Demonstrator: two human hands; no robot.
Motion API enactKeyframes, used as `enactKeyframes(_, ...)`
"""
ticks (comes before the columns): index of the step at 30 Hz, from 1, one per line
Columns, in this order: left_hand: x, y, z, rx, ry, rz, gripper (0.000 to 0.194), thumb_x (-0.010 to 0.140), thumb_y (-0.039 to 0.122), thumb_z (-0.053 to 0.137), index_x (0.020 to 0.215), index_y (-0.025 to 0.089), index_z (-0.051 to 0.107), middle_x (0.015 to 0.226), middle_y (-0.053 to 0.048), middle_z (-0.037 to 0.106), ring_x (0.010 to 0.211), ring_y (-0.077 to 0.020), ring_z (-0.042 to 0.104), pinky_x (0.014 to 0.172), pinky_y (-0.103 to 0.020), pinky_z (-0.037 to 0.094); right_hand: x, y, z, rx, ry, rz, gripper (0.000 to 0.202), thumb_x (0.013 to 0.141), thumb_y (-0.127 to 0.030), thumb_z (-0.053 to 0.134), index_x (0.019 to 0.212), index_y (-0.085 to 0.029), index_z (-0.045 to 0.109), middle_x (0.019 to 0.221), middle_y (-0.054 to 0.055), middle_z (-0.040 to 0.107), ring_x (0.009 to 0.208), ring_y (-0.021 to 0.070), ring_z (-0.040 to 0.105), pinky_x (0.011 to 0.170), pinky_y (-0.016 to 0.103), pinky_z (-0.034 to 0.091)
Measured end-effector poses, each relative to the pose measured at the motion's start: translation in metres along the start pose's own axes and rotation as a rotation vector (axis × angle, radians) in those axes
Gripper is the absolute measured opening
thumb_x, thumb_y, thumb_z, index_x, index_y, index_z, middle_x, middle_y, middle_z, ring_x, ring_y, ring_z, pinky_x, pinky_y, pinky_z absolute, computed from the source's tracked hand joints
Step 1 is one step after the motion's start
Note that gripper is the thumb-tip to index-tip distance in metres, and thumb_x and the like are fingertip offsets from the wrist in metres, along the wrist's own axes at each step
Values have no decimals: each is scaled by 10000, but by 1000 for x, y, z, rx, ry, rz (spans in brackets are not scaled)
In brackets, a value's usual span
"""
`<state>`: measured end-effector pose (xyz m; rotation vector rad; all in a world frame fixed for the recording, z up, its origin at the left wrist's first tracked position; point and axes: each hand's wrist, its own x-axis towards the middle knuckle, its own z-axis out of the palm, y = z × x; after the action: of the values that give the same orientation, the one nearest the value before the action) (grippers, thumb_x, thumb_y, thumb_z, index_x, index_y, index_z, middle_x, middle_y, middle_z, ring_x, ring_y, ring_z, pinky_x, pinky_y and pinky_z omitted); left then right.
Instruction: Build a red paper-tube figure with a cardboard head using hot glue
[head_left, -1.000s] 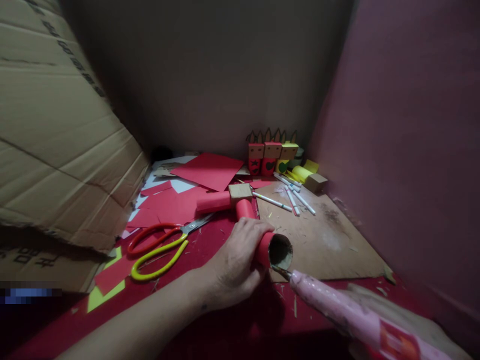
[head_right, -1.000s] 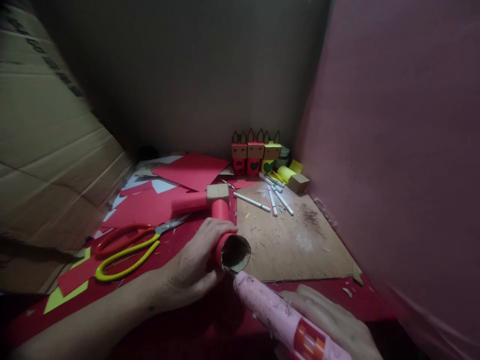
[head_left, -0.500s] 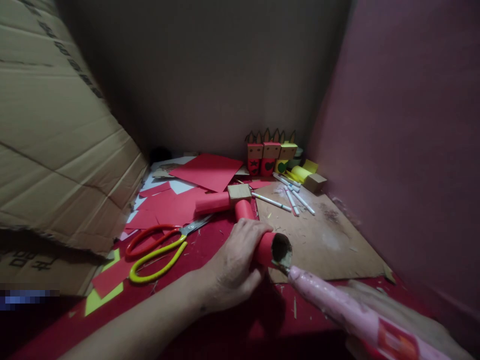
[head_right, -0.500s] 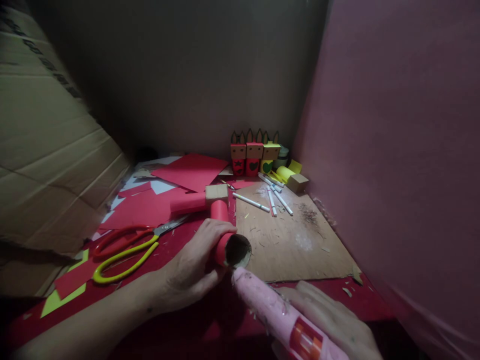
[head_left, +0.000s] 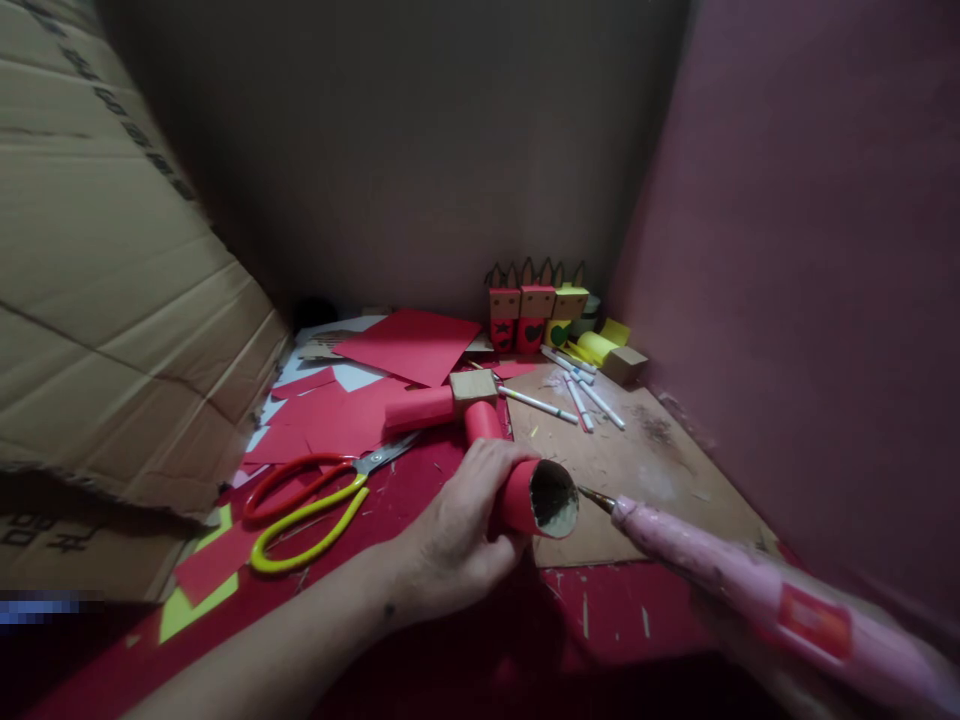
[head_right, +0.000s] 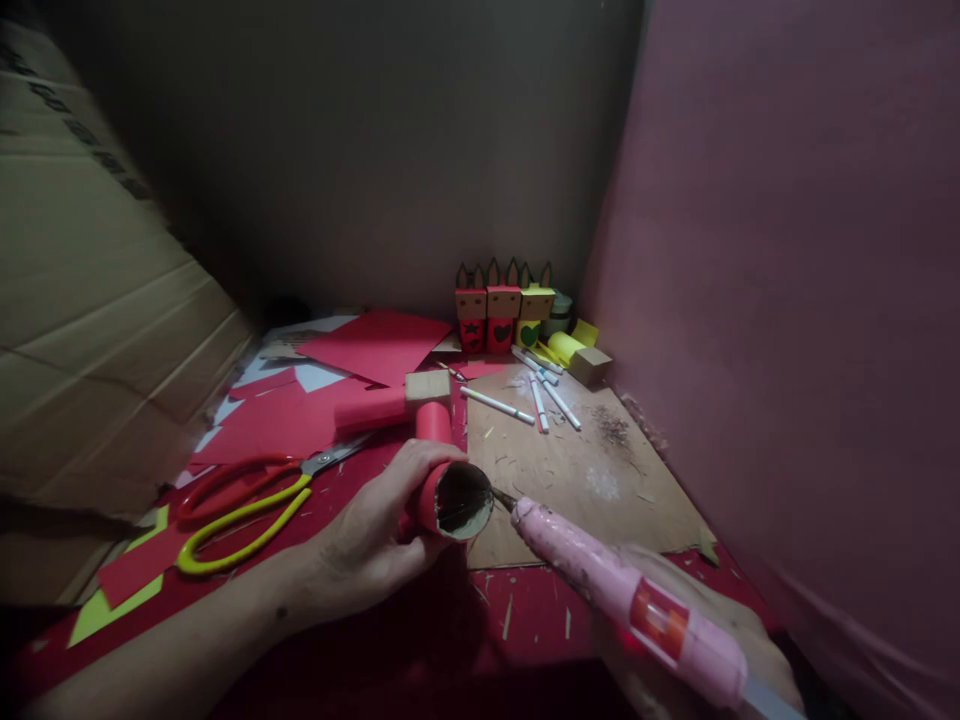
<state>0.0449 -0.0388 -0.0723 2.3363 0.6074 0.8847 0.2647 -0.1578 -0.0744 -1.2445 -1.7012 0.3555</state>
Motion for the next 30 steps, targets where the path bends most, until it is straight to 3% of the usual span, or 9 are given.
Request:
enactKeyframes(8,-2,1,-1,-9,-37,6,476,726,47,542,1173,182,446,1111,-72,526,1000,-206,520,891,-373,455,14,-13,-9,-28,-114,14,415,959,-237,328,1227,-443,570,1171,-15,672,1065,205,646,885,323,568)
enactKeyframes(14,-2,0,0,-14,-28,4,496,714,39,549,1176,184,443,1125,-71,522,1020,-207,516,900,-371,450,7,-6,-15,-88,-118,35,287,902,-365,546,1172,-270,573,1197,76,595,1024,211,600,800,380,544)
enactKeyframes(20,-3,1,-1,-5,-29,12,477,717,38,540,1161,186,450,1113,-71,523,1011,-207,518,899,-376,450,-2,5,-13,-133,-53,15,290,894,-353,567,1162,-243,567,1197,76,579,1023,210,588,804,381,528)
enactKeyframes(22,-3,2,-1,-2,-27,17,485,715,37,537,1166,190,446,1112,-73,522,1005,-209,519,895,-379,452,-1,6,-8,-136,-34,1,308,898,-373,553,1185,-262,566,1196,76,593,1027,219,598,809,392,535)
enactKeyframes(27,-3,2,-1,-1,-35,20,506,703,24,524,1171,197,437,1110,-72,521,1003,-210,517,899,-388,454,3,6,1,-129,-12,-31,359,949,-299,392,1225,-465,551,1131,-24,668,1023,202,645,796,346,577)
enactKeyframes(30,-2,1,-1,0,-23,17,492,712,38,528,1170,193,439,1117,-78,522,1013,-213,518,897,-393,457,0,11,-1,-129,-14,-39,325,950,-320,421,1234,-405,555,1173,3,646,1042,196,630,827,360,555)
